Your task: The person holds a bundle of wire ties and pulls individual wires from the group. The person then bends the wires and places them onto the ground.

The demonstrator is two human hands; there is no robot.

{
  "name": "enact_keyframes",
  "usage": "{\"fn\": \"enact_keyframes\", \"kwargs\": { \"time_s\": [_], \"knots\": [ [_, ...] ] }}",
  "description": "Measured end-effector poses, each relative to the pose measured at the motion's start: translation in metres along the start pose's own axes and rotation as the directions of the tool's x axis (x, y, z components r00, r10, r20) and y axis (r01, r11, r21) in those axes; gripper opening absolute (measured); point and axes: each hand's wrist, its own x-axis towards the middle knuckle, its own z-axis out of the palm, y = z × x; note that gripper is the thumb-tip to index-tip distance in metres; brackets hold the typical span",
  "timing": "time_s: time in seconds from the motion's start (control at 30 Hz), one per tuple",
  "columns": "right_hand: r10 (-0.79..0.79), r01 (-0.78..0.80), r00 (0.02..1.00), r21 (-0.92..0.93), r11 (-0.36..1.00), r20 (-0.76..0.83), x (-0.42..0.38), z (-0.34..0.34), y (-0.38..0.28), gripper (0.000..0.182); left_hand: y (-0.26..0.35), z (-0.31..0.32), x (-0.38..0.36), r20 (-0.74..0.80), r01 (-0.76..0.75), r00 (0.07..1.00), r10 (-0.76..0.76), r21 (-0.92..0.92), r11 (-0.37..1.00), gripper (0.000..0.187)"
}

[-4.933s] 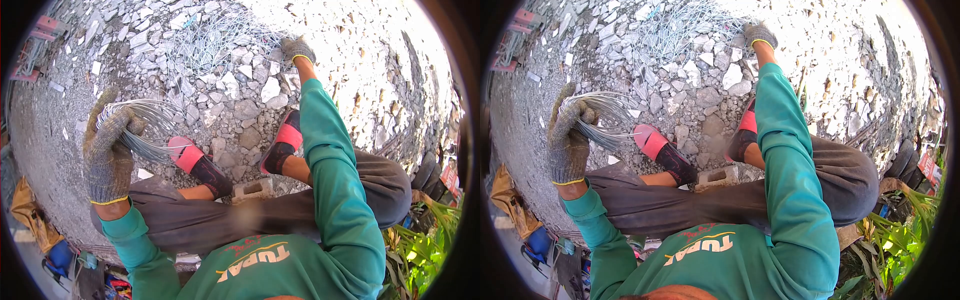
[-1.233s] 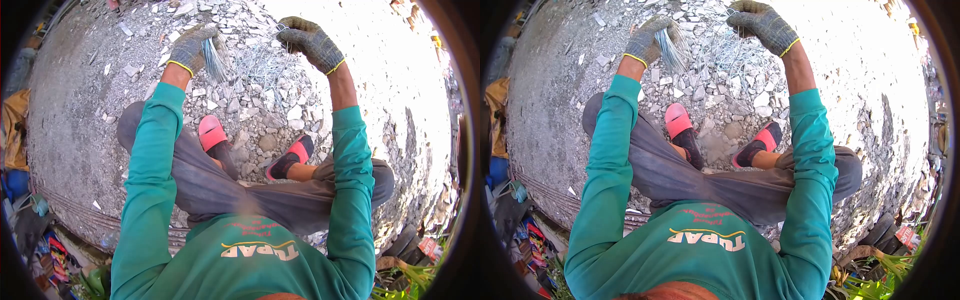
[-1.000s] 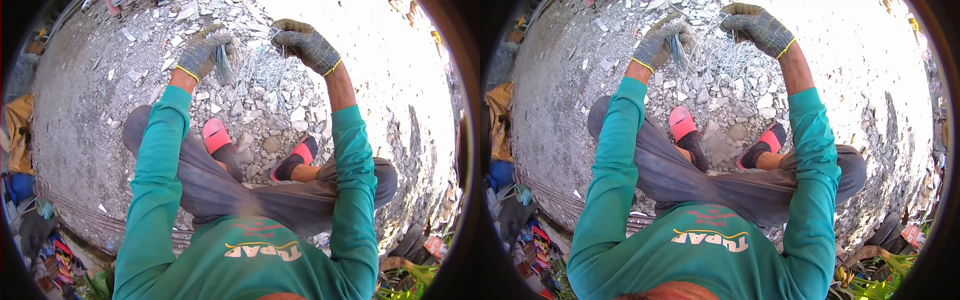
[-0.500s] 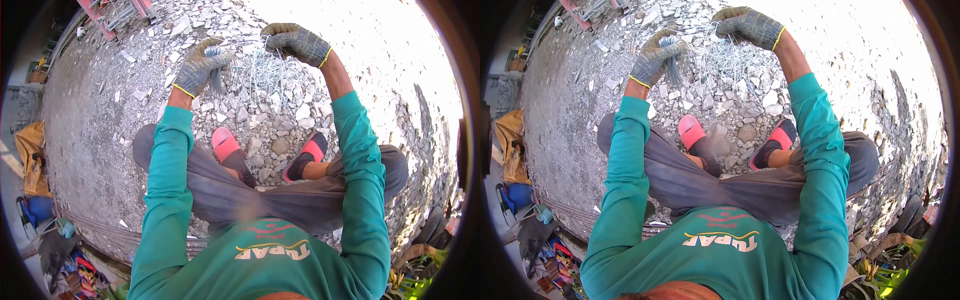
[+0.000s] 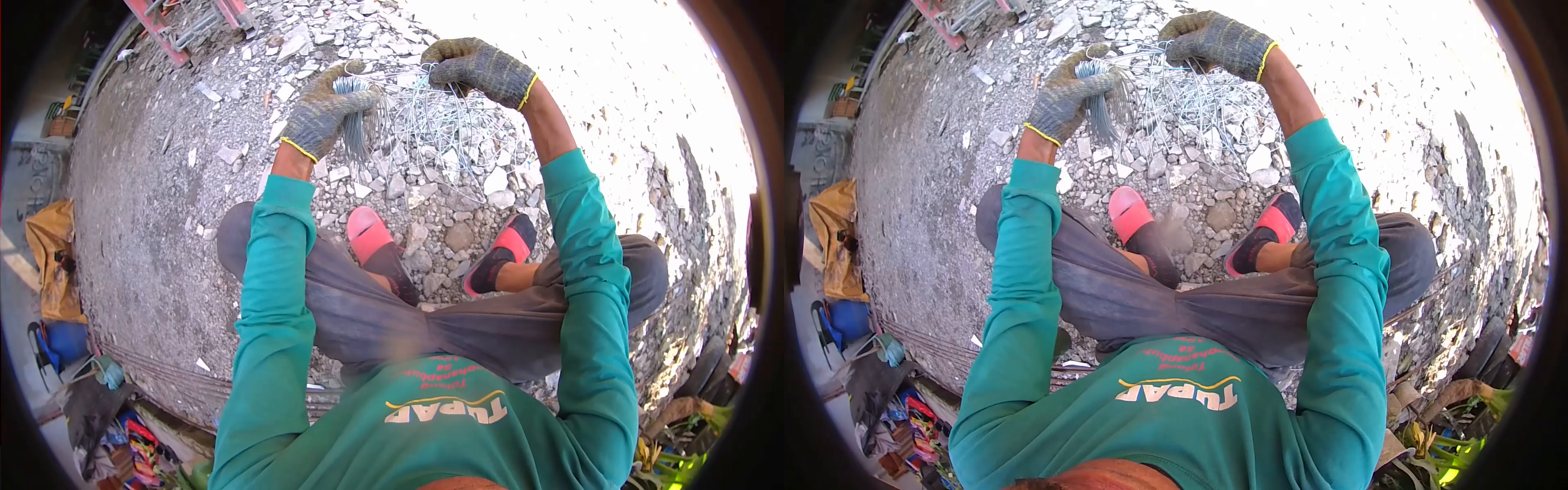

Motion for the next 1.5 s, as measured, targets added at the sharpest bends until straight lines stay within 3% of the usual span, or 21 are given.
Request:
{"fn": "enact_keyframes", "kwargs": {
  "time_s": [0.13, 0.2, 0.33, 0.43, 0.5, 0.53, 0.6, 0.73, 0.87, 0.93, 1.07, 1.1, 1.2, 1.27, 1.33, 1.4, 1.5],
  "knots": [
    [-0.024, 0.024, 0.999, 0.015, 1.000, 0.043, 0.001, 0.002, -0.005, 0.027, 0.003, 0.000, -0.002, -0.037, 0.036, 0.999, -0.032, 0.131, 0.991, 0.056],
    [-0.023, 0.022, 0.999, 0.028, 0.999, 0.037, -0.003, 0.005, -0.009, 0.027, 0.005, 0.001, -0.004, -0.094, 0.040, 0.995, -0.037, 0.030, 0.999, 0.059],
    [-0.025, 0.021, 0.999, 0.086, 0.996, 0.043, 0.003, 0.009, 0.000, 0.027, 0.000, 0.001, -0.001, -0.103, 0.001, 0.995, 0.001, 0.023, 1.000, 0.060],
    [0.035, -0.027, 0.999, 0.216, 0.976, -0.031, 0.003, 0.012, 0.004, 0.028, -0.001, 0.006, -0.002, -0.107, -0.054, 0.993, 0.045, -0.081, 0.995, 0.061],
    [0.006, -0.021, 0.998, 0.262, 0.965, 0.057, 0.005, 0.008, 0.007, 0.028, -0.001, 0.004, 0.000, -0.091, -0.105, 0.990, 0.106, 0.012, 0.994, 0.061],
    [0.007, -0.022, 0.998, 0.262, 0.965, 0.057, 0.006, 0.008, 0.010, 0.028, 0.003, 0.008, -0.001, -0.091, -0.104, 0.990, 0.105, 0.012, 0.994, 0.061],
    [0.017, -0.021, 1.000, 0.327, 0.945, 0.017, 0.008, 0.011, 0.016, 0.028, 0.012, 0.015, -0.004, -0.072, -0.098, 0.991, 0.112, 0.182, 0.978, 0.057],
    [0.023, -0.019, 1.000, 0.334, 0.942, -0.009, 0.004, 0.018, 0.017, 0.029, 0.002, 0.016, -0.003, -0.045, -0.136, 0.988, 0.146, 0.176, 0.975, 0.054],
    [0.045, -0.034, 0.999, 0.342, 0.939, -0.024, 0.008, 0.022, 0.027, 0.029, -0.003, 0.009, -0.002, -0.015, -0.089, 0.996, 0.090, 0.015, 0.996, 0.047],
    [0.041, -0.019, 0.997, 0.335, 0.942, -0.058, 0.006, 0.023, 0.034, 0.028, -0.009, 0.005, 0.002, -0.029, -0.124, 0.992, 0.121, -0.275, 0.953, 0.042],
    [0.123, -0.115, 0.992, 0.194, 0.974, -0.033, 0.001, 0.011, 0.049, 0.028, -0.010, -0.009, 0.009, -0.111, -0.193, 0.980, 0.164, -0.355, 0.915, 0.034],
    [0.165, -0.155, 0.985, 0.179, 0.971, -0.044, 0.001, 0.009, 0.056, 0.026, -0.007, -0.010, 0.008, -0.160, -0.216, 0.974, 0.161, -0.437, 0.873, 0.040],
    [0.243, -0.219, 0.962, 0.186, 0.958, -0.123, 0.000, 0.008, 0.077, 0.018, -0.001, -0.023, 0.013, -0.201, -0.306, 0.950, 0.240, -0.431, 0.849, 0.035],
    [0.318, -0.307, 0.937, 0.093, 0.947, -0.146, -0.001, 0.007, 0.082, 0.015, 0.014, -0.012, 0.004, -0.298, -0.319, 0.936, 0.185, -0.502, 0.804, 0.024],
    [0.318, -0.310, 0.940, 0.079, 0.948, -0.126, 0.001, 0.006, 0.086, 0.018, 0.027, 0.002, -0.003, -0.308, -0.324, 0.927, 0.214, -0.373, 0.870, 0.002],
    [0.243, -0.231, 0.968, 0.162, 0.959, -0.061, 0.002, 0.005, 0.089, 0.020, 0.024, -0.009, -0.002, -0.277, -0.260, 0.949, 0.149, -0.428, 0.865, 0.008],
    [0.223, -0.200, 0.969, 0.186, 0.962, -0.111, -0.002, 0.005, 0.075, 0.024, 0.018, -0.019, 0.001, -0.253, -0.186, 0.964, 0.080, -0.428, 0.884, 0.007]
  ]
}}
